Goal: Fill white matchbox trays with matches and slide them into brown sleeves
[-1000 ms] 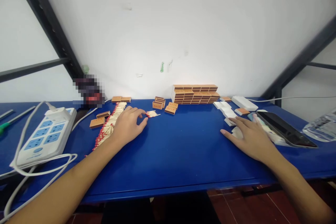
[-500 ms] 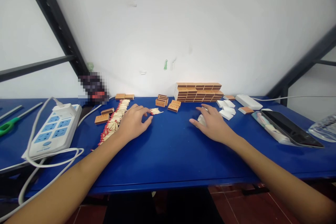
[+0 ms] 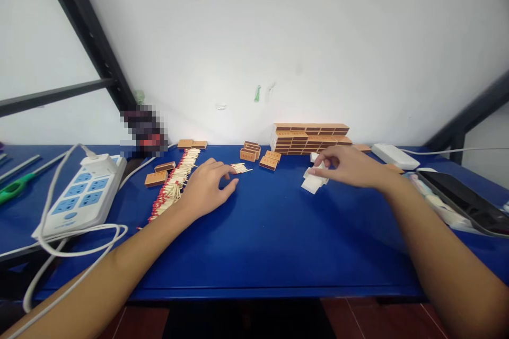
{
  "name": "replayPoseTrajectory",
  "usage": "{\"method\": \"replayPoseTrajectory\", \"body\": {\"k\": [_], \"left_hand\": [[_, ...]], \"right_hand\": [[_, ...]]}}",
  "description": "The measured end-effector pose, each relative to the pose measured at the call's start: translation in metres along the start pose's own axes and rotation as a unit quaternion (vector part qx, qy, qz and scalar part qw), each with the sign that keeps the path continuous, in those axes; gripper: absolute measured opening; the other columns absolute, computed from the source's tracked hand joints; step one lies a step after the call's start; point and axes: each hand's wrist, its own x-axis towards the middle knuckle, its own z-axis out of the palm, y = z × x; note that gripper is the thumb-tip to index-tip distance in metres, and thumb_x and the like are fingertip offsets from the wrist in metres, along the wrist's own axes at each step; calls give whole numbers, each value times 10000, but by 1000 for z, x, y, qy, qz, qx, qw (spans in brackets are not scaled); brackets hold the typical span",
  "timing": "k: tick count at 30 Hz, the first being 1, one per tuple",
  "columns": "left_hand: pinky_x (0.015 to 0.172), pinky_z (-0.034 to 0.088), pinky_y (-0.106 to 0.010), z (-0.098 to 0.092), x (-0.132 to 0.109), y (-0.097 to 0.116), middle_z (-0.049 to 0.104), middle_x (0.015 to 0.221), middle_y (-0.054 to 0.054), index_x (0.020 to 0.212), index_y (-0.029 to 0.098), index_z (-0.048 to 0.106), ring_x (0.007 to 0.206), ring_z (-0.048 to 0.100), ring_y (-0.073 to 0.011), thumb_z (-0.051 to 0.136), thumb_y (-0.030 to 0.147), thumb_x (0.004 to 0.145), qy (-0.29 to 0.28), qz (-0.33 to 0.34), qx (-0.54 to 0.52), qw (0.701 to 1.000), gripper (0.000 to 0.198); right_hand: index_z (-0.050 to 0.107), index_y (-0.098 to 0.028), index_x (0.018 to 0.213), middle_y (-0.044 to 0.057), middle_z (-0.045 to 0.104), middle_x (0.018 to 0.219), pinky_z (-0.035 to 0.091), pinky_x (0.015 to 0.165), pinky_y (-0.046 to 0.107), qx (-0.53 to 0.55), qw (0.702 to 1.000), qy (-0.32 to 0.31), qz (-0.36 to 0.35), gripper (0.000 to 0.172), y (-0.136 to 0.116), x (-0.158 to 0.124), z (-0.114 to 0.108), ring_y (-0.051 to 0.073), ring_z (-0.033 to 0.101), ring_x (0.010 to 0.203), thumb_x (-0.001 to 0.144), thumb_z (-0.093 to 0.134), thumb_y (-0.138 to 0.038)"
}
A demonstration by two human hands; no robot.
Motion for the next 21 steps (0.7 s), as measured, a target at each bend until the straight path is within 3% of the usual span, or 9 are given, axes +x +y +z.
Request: {"method": "replayPoseTrajectory", "body": {"k": [4,10,12,15,18,21], "left_hand": [[876,534,-418,2,-1,5,764,901,-32,1017,219,748,932,644,-247,649,302,968,6,12,-38,999,138],[885,542,-409,4,-2,5,765,901,-23,1058,218,745,945,648,-237,659,291,970,-2,17,-65,998,142],[885,545,-406,4,-3,5,764,903,-24,1066,219,742,950,651,-236,661,287,970,-4,26,-68,997,143],[876,547,-402,4,-3,6,761,911,-25,1072,214,737,938,651,-231,663,283,970,-8,37,-71,997,143],[872,550,-401,4,-4,7,758,922,-28,1090,211,732,944,652,-232,666,276,969,-19,47,-76,996,152],[862,551,-399,4,-4,7,753,922,-30,1106,215,727,955,655,-236,667,269,968,-30,56,-81,995,159]], "right_hand": [[707,-223,762,47,713,766,428,586,327,-12,1000,-11,-26,326,3,-7,14,208,623,663,881,660,-523],[693,-209,942,86,690,907,458,697,354,-43,981,162,-95,185,-17,5,23,230,615,760,943,592,-365],[693,-206,970,98,688,961,450,698,352,-73,980,151,-110,153,-30,9,26,243,632,815,953,574,-302],[704,-203,980,106,701,1009,425,666,347,-125,983,87,-100,131,-42,14,26,252,646,824,937,594,-261],[696,-213,893,84,724,924,409,642,335,-128,989,25,-68,127,-41,19,21,239,648,764,944,607,-288],[695,-210,894,73,742,893,416,654,327,-129,990,29,-50,109,-32,27,11,234,661,755,916,588,-221]]}}
